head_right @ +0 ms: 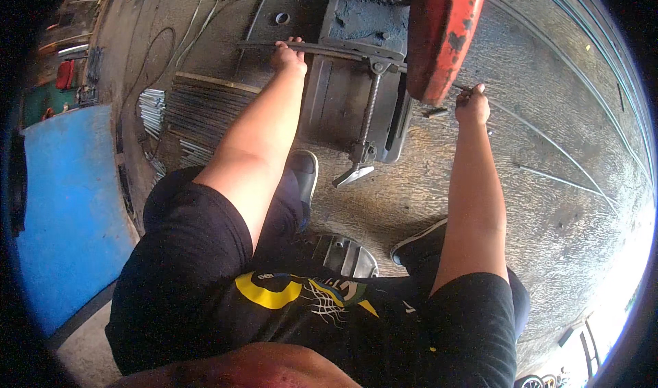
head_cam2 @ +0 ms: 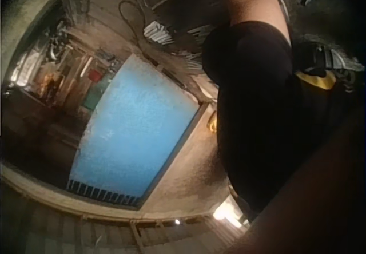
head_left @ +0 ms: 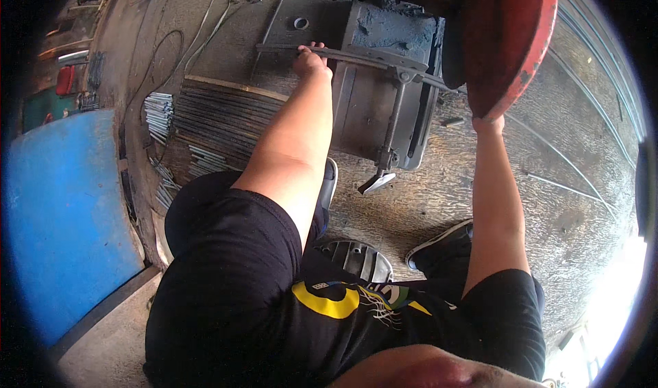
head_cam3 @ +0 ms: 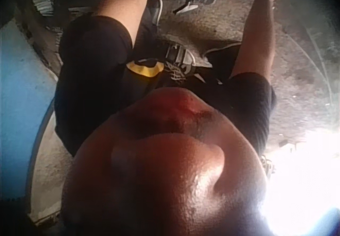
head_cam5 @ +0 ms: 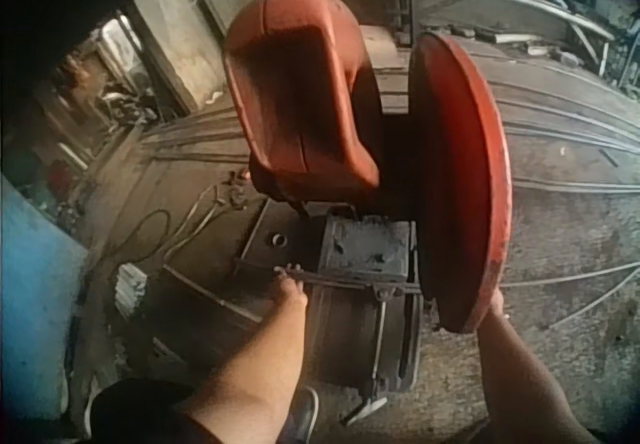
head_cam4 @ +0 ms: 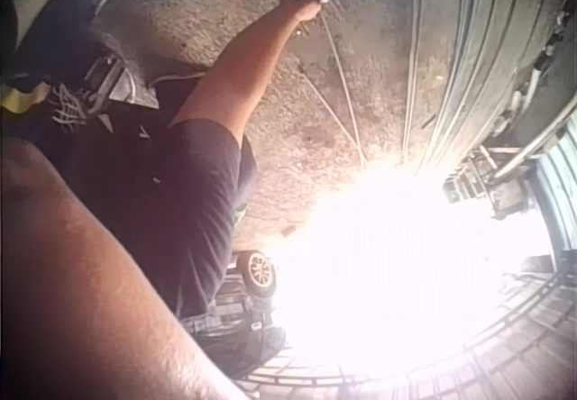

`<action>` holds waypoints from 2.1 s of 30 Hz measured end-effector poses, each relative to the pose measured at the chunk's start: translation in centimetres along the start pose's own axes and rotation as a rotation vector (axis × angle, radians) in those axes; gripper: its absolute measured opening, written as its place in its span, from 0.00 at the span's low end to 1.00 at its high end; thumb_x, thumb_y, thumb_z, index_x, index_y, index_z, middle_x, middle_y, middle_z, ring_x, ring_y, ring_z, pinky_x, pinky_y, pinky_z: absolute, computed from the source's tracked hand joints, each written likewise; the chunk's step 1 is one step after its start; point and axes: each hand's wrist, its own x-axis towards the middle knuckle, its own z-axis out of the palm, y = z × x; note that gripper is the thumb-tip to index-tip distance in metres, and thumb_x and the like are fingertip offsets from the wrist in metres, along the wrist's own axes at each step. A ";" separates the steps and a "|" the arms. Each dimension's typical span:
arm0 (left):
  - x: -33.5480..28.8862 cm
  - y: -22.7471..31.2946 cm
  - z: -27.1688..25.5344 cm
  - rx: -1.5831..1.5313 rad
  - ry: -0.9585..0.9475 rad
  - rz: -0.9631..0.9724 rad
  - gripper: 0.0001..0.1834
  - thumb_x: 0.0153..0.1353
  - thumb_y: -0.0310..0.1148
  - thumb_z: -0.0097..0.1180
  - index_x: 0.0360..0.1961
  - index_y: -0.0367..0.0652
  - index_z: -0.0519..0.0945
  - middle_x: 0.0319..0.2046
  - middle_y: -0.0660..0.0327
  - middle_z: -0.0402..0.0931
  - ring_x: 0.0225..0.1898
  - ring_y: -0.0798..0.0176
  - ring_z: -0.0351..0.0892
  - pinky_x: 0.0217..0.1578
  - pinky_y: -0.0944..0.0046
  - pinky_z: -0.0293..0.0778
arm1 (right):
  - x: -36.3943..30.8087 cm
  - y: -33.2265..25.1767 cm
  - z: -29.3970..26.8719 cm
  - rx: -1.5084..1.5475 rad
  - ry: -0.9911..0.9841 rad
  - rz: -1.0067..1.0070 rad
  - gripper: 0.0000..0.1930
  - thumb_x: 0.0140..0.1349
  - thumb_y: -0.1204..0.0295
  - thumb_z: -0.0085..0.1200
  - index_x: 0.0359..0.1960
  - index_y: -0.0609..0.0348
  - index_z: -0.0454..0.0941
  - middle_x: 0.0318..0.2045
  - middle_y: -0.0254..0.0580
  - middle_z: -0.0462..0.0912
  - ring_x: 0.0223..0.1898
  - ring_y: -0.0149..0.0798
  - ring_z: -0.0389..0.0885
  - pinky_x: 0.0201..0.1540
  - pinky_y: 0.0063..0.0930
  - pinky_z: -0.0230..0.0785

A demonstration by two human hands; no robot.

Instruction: Cut metal rods to specific lengths using a chop saw.

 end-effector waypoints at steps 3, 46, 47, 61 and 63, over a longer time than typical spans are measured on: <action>-0.2 0.2 0.2 -0.007 0.023 0.012 0.18 0.69 0.42 0.35 0.48 0.38 0.67 0.46 0.55 0.73 0.41 0.58 0.78 0.45 0.60 0.77 | 3.0 0.6 -1.4 -0.141 -0.034 -0.012 0.13 0.66 0.61 0.46 0.32 0.59 0.68 0.21 0.38 0.70 0.21 0.33 0.69 0.21 0.23 0.65; 5.5 5.5 -0.6 0.224 0.222 0.239 0.15 0.66 0.31 0.36 0.33 0.26 0.67 0.26 0.49 0.79 0.28 0.57 0.81 0.35 0.63 0.78 | 7.9 10.0 -1.6 -0.463 -0.539 -0.560 0.13 0.64 0.64 0.49 0.26 0.58 0.68 0.17 0.34 0.65 0.14 0.31 0.62 0.14 0.24 0.55; 5.9 5.5 -0.6 0.244 0.212 0.239 0.15 0.66 0.31 0.36 0.33 0.26 0.67 0.26 0.49 0.79 0.27 0.57 0.81 0.35 0.63 0.78 | 8.1 10.1 -1.7 -0.498 -0.635 -0.717 0.13 0.64 0.64 0.50 0.26 0.58 0.68 0.17 0.34 0.65 0.14 0.31 0.61 0.14 0.24 0.55; 4.8 6.3 -0.8 0.287 0.203 0.206 0.14 0.66 0.33 0.38 0.35 0.30 0.69 0.29 0.53 0.80 0.28 0.59 0.82 0.43 0.59 0.72 | 0.5 6.1 2.5 -0.203 -0.142 0.118 0.14 0.62 0.61 0.52 0.27 0.59 0.71 0.19 0.37 0.70 0.16 0.32 0.68 0.16 0.24 0.60; 5.1 6.3 -0.8 0.277 0.184 0.189 0.14 0.66 0.33 0.38 0.35 0.30 0.69 0.28 0.53 0.80 0.28 0.60 0.82 0.42 0.60 0.73 | 1.4 6.1 1.8 -0.274 -0.229 0.110 0.15 0.62 0.59 0.52 0.28 0.59 0.71 0.20 0.38 0.72 0.18 0.33 0.70 0.16 0.24 0.61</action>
